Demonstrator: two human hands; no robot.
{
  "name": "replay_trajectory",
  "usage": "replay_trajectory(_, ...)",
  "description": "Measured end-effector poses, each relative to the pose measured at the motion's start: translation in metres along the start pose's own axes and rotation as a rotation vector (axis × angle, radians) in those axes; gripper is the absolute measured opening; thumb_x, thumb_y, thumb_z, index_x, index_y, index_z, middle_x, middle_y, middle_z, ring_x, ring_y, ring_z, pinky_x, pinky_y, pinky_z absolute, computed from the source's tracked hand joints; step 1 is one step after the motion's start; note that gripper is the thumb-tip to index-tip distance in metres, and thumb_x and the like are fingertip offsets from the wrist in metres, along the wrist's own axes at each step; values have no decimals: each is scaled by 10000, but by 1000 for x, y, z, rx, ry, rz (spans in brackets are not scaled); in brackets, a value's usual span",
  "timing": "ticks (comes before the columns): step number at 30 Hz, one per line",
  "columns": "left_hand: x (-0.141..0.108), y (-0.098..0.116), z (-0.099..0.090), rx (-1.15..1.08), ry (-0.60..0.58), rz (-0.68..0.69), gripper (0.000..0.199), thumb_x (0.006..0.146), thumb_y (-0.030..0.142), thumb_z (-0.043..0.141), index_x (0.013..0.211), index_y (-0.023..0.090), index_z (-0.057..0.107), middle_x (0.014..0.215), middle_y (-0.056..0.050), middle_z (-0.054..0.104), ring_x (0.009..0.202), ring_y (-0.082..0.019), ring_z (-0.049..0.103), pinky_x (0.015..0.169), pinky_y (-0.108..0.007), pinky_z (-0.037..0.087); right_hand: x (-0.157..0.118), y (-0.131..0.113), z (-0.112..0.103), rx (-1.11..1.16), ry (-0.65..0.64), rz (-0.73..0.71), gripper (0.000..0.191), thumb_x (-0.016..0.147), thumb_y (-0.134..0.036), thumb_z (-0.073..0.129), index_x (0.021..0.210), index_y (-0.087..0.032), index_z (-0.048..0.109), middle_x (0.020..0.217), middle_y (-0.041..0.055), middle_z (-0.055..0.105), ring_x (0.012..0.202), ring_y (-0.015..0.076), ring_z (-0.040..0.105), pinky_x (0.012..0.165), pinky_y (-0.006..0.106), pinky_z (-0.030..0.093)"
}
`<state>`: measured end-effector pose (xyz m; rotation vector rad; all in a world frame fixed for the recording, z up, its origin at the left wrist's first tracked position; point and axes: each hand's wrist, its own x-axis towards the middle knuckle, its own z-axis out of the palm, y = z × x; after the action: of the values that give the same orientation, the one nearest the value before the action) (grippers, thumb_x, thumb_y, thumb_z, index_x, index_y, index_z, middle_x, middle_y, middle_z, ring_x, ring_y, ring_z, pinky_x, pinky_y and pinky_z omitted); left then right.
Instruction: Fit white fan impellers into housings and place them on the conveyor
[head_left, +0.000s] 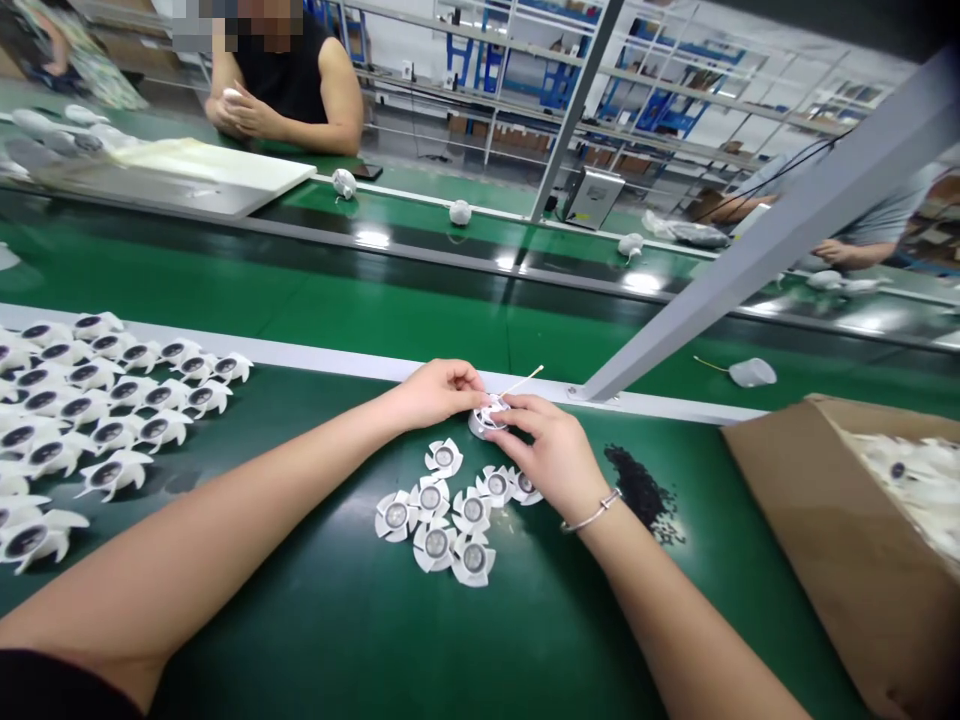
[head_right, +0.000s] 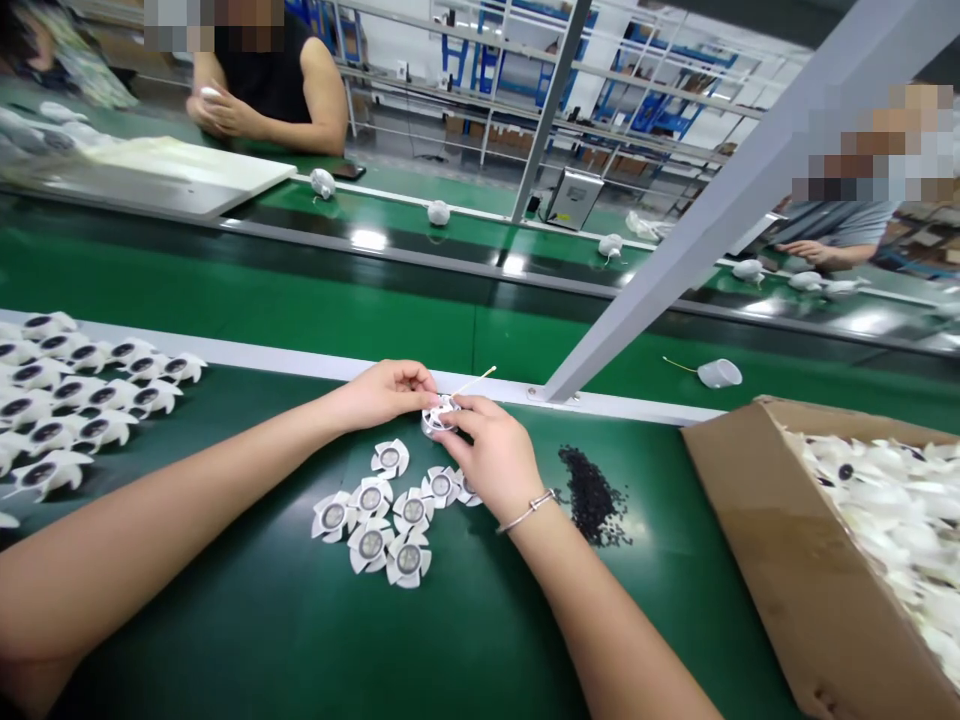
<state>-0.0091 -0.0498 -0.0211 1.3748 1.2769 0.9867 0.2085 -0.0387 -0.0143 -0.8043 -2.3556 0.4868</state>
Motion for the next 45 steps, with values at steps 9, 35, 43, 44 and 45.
replay_trajectory(9, -12, 3, 3, 48, -22, 5, 313, 782, 415, 717, 925, 154, 622, 733, 36, 530, 654, -92, 477, 611, -227, 374, 8, -2, -11, -1, -110, -31, 105, 818, -258, 764, 922, -240, 770, 1082, 63, 705, 982, 221, 681, 886, 379, 566)
replay_trajectory(35, -17, 11, -19, 264, -358, -62, 650, 608, 459, 882, 1147, 200, 627, 887, 26, 513, 610, -60, 394, 528, -208, 348, -24, 32, -90, -475, -575, 474, 262, 635, -69, 630, 434, -223, 564, 496, 36, 567, 424, 146, 527, 400, 254, 330)
replay_trajectory(43, -17, 10, -20, 274, -356, -61, 656, 590, 469, 890, 1138, 208, 642, 916, 15, 546, 605, -56, 409, 520, -202, 361, -9, -11, -76, -730, -684, 690, 146, 710, -22, 602, 725, -120, 710, 755, 157, 683, 754, 280, 700, 582, 302, 453)
replay_trajectory(44, -17, 9, -19, 272, -353, -57, 649, 594, 470, 888, 1137, 209, 644, 922, 14, 551, 601, -53, 408, 520, -200, 362, -8, -14, -75, -743, -695, 708, 161, 735, -27, 594, 790, -105, 724, 815, 176, 694, 814, 299, 705, 615, 317, 468)
replay_trajectory(45, -17, 9, -18, 270, -346, -53, 635, 605, 473, 882, 1133, 208, 646, 926, 13, 555, 596, -50, 410, 520, -198, 365, -7, -15, -73, -751, -706, 722, 177, 756, -35, 589, 843, -95, 730, 862, 186, 699, 862, 311, 705, 643, 329, 477)
